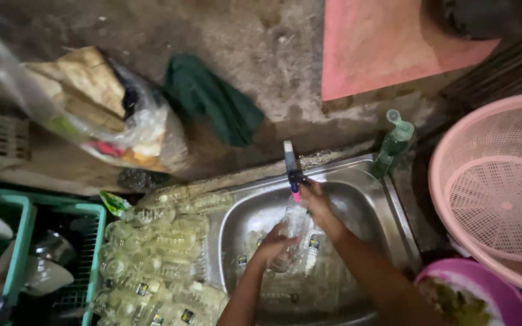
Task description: The person washes multiple clear plastic bottles at a kitchen sink. They scrub the bottles with a soapy sponge, rinse them under running water, and place the cleaned bottles into a pink basket.
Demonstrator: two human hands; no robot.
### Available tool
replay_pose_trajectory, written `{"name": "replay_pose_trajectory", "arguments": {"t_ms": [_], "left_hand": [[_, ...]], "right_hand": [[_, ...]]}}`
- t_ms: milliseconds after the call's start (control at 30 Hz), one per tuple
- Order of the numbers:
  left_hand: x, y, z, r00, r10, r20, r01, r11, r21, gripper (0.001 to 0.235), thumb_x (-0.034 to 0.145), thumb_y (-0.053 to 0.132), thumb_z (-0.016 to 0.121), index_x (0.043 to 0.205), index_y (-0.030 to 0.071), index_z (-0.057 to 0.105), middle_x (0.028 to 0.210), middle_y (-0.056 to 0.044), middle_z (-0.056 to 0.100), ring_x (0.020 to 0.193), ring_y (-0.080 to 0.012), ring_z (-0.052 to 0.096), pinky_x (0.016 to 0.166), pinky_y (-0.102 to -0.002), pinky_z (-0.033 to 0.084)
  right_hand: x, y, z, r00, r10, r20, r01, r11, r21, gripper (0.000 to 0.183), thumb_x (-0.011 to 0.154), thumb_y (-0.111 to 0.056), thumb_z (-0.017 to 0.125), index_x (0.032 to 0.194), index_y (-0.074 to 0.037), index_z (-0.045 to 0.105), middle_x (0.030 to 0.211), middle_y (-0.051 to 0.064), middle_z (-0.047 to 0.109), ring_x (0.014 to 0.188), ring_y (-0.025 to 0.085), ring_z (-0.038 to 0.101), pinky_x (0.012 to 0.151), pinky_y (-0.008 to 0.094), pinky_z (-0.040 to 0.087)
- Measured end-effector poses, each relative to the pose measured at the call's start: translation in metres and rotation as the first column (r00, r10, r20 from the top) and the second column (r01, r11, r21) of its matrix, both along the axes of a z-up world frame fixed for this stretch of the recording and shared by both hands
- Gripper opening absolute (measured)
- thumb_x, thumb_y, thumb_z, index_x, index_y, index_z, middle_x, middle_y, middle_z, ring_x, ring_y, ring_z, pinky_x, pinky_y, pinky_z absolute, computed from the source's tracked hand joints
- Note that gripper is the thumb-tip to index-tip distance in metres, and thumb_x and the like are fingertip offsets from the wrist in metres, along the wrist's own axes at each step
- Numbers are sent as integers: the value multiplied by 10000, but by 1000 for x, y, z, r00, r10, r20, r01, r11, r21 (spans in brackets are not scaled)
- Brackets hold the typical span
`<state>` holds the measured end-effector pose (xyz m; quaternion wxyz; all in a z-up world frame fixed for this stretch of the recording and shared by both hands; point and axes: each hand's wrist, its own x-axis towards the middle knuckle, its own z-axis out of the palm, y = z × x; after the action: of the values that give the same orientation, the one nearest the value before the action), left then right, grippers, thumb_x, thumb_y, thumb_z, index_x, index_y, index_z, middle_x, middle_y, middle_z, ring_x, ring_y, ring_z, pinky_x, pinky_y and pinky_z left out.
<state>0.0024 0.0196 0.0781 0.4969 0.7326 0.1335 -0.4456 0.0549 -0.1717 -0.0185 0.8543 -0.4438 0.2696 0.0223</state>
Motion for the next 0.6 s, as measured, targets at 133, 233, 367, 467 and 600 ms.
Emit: {"name": "replay_pose_trajectory", "arguments": {"t_ms": [133, 233, 367, 467, 600], "left_hand": [[16, -39, -7, 976, 186, 112, -159, 963, -219, 813, 802, 334, 852, 1505, 118, 505, 1135, -144, 703, 944, -258, 690, 739, -401, 603], [16, -47, -21, 952, 305, -14, -289, 883, -370, 824, 818, 357, 804, 1534, 178, 438, 1294, -69, 641, 1166, -196, 646, 875, -444, 602], [13, -40, -59, 964, 256, -70, -258, 844, -471, 790, 871, 459, 683, 1545, 170, 389, 1399, -100, 605, 1224, -256, 609, 957, -460, 537], [12, -31, -94, 888, 414, -200, -456, 741, -492, 827, 1018, 661, 489, 1586, 69, 386, 1417, -103, 542, 1260, -230, 573, 988, -404, 481], [22, -23, -126, 753, 610, -246, -657, 682, -321, 687, 1078, 724, 328, 1275, 78, 456, 1111, -107, 552, 980, -237, 562, 790, -402, 470]], "right_hand": [[7, -21, 0, 977, -208, -52, 214, 929, 301, 618, 925, -364, 709, 1452, -102, 521, 1252, 100, 663, 1058, 200, 611, 816, 325, 522], [1, -20, -3, 983, -186, 2, 182, 962, 205, 601, 968, -385, 672, 1454, -63, 525, 1298, 117, 613, 1143, 220, 614, 890, 338, 564], [-11, 5, 3, 966, -8, 259, 122, 896, -427, 609, 912, -236, 752, 1429, -63, 479, 1296, 144, 601, 1142, 264, 613, 923, 391, 521], [-29, 30, 21, 992, 114, 60, -96, 965, -244, 560, 896, -270, 705, 1377, -104, 472, 1156, 128, 662, 953, 255, 705, 779, 402, 596], [-53, 41, 35, 962, 239, 132, -67, 676, -734, 568, 884, -310, 790, 1331, -66, 539, 1030, 150, 712, 892, 252, 704, 741, 386, 563]]}}
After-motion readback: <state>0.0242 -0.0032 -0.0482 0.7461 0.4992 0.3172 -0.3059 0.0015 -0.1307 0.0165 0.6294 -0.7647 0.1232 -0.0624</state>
